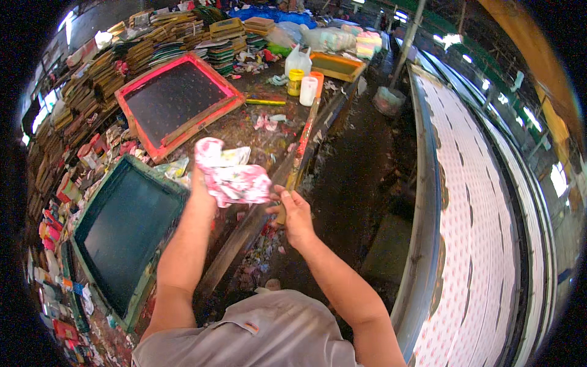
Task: The person cleans a squeegee in a water basin, wipes it with a cloth, and then mixes white and pink paint in a container using a stick. They pour additional white paint into the mixture and continue stirring to blend the colors.
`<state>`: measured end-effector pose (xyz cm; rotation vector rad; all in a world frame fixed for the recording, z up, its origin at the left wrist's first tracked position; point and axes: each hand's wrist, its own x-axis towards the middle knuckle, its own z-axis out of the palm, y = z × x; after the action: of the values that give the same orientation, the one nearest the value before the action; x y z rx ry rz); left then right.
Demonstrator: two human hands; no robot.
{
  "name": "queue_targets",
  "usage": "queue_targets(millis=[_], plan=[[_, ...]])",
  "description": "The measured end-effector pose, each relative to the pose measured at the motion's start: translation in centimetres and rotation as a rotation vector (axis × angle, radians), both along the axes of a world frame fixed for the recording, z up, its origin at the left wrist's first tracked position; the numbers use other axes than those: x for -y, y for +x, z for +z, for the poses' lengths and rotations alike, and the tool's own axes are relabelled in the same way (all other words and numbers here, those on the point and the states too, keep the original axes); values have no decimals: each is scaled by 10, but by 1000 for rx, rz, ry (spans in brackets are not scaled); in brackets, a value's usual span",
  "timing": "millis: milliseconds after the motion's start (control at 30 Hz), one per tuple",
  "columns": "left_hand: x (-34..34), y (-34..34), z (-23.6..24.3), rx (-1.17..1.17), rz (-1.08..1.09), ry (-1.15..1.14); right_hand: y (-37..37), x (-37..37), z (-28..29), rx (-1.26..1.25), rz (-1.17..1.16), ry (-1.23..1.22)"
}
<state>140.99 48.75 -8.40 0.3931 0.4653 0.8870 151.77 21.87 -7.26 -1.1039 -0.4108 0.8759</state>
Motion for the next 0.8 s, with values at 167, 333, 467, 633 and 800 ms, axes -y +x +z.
queue_targets(millis=[167, 333, 467, 633, 800], plan=[[35, 107, 19, -123, -57, 268, 46, -120, -3, 77, -110, 173], [9, 168, 23, -335, 117, 260, 120, -184, -26, 96, 44, 198], [-51, 211, 3, -145, 148, -108, 169, -212, -25, 156, 125, 190], [-102, 219, -71, 452, 127, 208, 176, -249, -23, 893, -125, 212], [-84, 225, -64, 53, 569, 452, 207, -284, -28, 716, 172, 294]])
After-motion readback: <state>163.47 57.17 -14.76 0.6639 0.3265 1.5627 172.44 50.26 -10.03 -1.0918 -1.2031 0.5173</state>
